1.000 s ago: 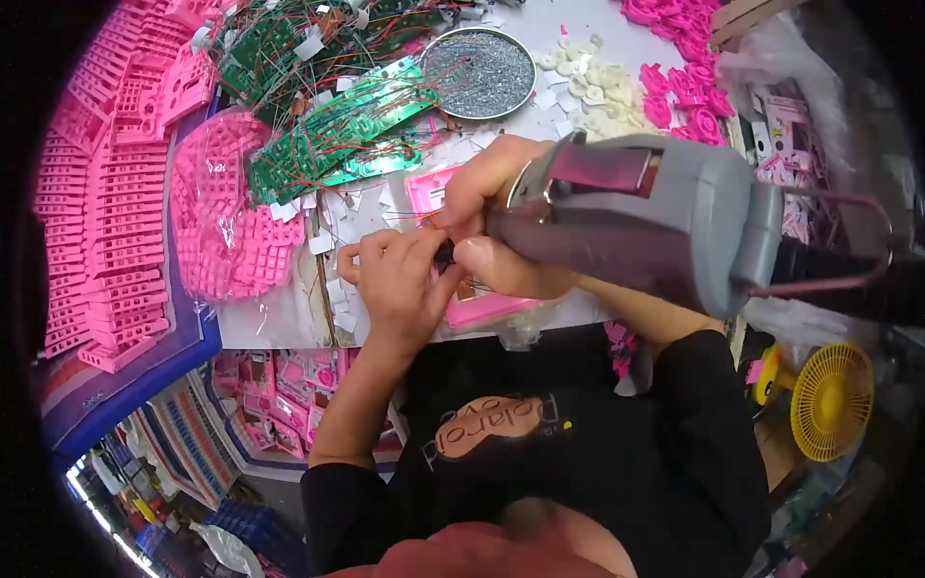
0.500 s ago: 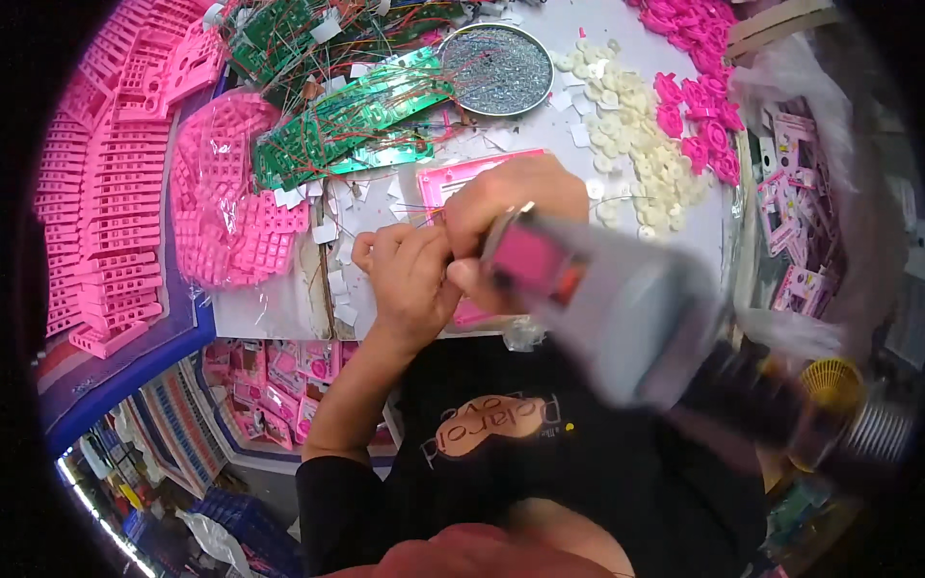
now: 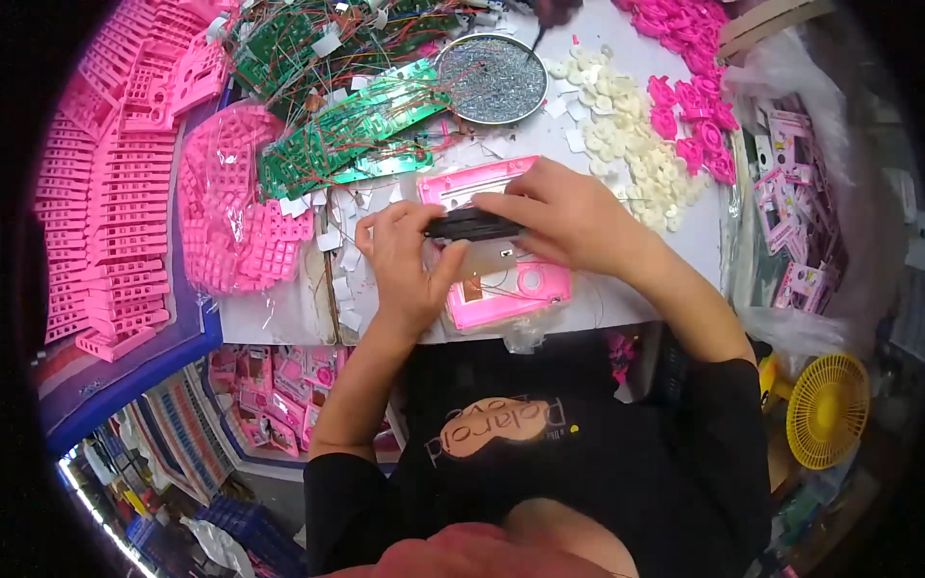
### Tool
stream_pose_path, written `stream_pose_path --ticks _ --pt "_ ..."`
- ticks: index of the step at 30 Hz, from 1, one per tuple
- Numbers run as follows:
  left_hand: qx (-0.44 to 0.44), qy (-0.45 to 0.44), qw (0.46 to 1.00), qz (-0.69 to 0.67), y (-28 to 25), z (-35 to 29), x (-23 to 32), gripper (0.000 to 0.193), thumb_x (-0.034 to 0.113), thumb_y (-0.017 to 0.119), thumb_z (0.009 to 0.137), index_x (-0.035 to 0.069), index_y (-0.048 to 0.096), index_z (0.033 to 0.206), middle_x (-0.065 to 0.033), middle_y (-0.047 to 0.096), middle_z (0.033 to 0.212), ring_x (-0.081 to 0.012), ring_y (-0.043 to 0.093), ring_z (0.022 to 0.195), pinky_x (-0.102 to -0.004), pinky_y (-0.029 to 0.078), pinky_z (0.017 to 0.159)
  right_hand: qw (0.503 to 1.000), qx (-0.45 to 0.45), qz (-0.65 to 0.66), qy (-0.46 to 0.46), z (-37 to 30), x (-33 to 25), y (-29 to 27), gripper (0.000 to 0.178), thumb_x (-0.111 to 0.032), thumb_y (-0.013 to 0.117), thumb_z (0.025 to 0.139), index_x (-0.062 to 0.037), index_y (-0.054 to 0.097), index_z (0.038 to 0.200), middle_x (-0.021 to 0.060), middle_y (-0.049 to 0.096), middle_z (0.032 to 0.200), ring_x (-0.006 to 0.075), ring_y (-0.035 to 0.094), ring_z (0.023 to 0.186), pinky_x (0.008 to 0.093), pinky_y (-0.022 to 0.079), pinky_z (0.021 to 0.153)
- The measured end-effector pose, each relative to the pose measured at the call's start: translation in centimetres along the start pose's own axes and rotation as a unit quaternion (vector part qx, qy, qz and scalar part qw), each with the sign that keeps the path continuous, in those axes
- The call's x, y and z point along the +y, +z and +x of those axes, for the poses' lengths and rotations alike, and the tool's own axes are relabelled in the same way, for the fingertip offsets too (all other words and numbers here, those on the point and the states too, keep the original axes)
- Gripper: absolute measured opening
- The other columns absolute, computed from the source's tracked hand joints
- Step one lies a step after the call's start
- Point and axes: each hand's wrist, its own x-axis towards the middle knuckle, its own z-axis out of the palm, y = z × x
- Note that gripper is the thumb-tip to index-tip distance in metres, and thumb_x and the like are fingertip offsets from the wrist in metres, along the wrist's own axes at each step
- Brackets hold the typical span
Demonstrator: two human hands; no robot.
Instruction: Assemble small toy electronics components into a pink plastic frame.
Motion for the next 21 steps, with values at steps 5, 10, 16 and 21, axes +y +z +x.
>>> stream_pose_path --ticks 5,10,16,21 --pt "0.036 -0.020 0.999 -0.032 1.0 -1.1 -0.2 0.064 0.028 0.070 0.088 -0.003 0.045 0.138 -0.0082 0.065 0.110 -0.0293 0.050 0.118 -0.0469 0.025 0.107 0.979 -0.053 0.121 0.155 2.0 1.1 -1.5 0.030 -0.028 0.065 0.088 -0.0046 0.071 0.105 0.0115 0.067 0.077 0.0314 0.065 0.071 0.0401 0.053 0.068" --pt "-0.025 -0.012 0.996 0.090 0.8 -0.2 1.3 0.057 0.028 0.074 0.081 0.006 0.061 0.131 -0.0078 0.062 0.111 -0.0315 0.049 0.113 -0.0484 0.027 0.103 0.955 -0.124 0.042 0.268 5.0 2.4 -2.1 0.038 -0.035 0.059 0.095 0.0006 0.068 0.089 0.0147 0.064 0.064 0.0337 0.062 0.060 0.0429 0.052 0.063" --pt "-0.042 -0.005 0.993 0.113 0.6 0.0 1.5 0.058 0.030 0.075 0.081 0.006 0.063 0.132 -0.0085 0.060 0.110 -0.0310 0.049 0.114 -0.0495 0.027 0.101 0.998 -0.048 0.028 0.030 3.1 2.3 -1.5 0.038 -0.021 0.081 0.074 -0.0072 0.063 0.106 0.0073 0.064 0.103 0.0327 0.059 0.102 0.0428 0.048 0.087" --pt "-0.045 -0.008 0.988 0.146 0.3 0.4 2.2 0.056 0.030 0.075 0.080 0.007 0.064 0.131 -0.0089 0.058 0.114 -0.0305 0.048 0.116 -0.0512 0.025 0.102 0.978 0.123 -0.164 -0.031 1.3 2.0 2.5 0.036 -0.011 0.077 0.064 -0.0079 0.061 0.096 0.0068 0.061 0.097 0.0292 0.060 0.096 0.0419 0.048 0.082"
